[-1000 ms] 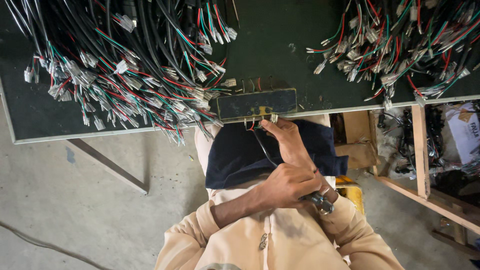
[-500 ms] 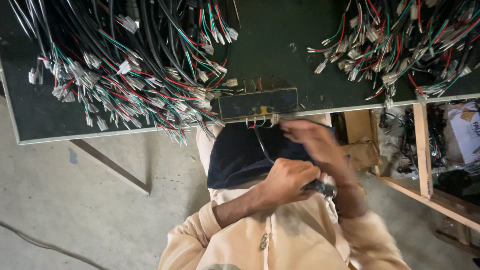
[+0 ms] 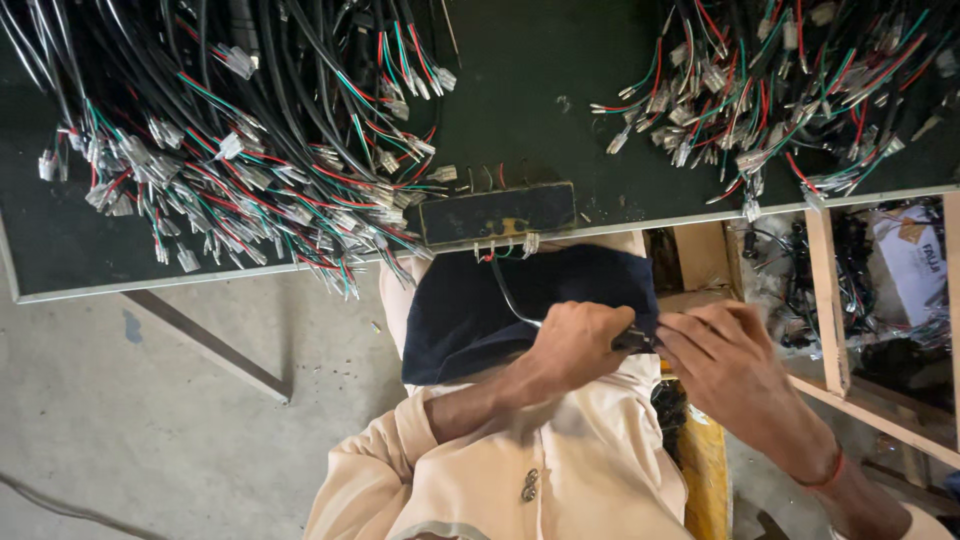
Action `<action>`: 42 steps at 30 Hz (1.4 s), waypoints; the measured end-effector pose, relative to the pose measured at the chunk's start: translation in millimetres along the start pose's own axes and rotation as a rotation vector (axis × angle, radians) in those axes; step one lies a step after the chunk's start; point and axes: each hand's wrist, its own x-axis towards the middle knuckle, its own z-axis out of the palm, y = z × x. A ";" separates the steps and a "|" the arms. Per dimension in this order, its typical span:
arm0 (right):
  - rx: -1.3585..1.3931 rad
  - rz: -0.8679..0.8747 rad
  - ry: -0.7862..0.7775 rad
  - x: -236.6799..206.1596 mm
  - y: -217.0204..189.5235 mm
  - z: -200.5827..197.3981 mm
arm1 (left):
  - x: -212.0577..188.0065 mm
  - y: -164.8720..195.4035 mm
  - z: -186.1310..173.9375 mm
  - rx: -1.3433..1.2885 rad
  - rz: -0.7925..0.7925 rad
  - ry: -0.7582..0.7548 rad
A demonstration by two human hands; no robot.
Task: The person sits at a workbench covered with wired connectors and joins wires by hand, twisting wire ends together and fitting them into connector housings. They occasionally use a handheld tool on the wires and place completed connectors back on the bench.
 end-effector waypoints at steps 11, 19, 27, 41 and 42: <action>0.607 0.378 -0.266 -11.3 23.4 47.4 | -6.7 -0.3 6.3 0.129 0.070 0.136; 0.321 0.217 -0.274 -10.4 18.3 42.5 | 0.7 -0.7 -5.7 -0.020 0.054 0.023; -0.009 0.188 -0.193 -17.1 42.2 -13.6 | 6.8 10.2 -25.2 -0.142 0.061 0.105; 1.270 0.463 0.662 4.8 -28.2 59.9 | -0.7 8.7 -20.5 -0.318 0.026 0.203; 1.226 0.490 0.683 4.9 -30.8 63.3 | -1.4 8.4 -22.3 -0.317 0.023 0.209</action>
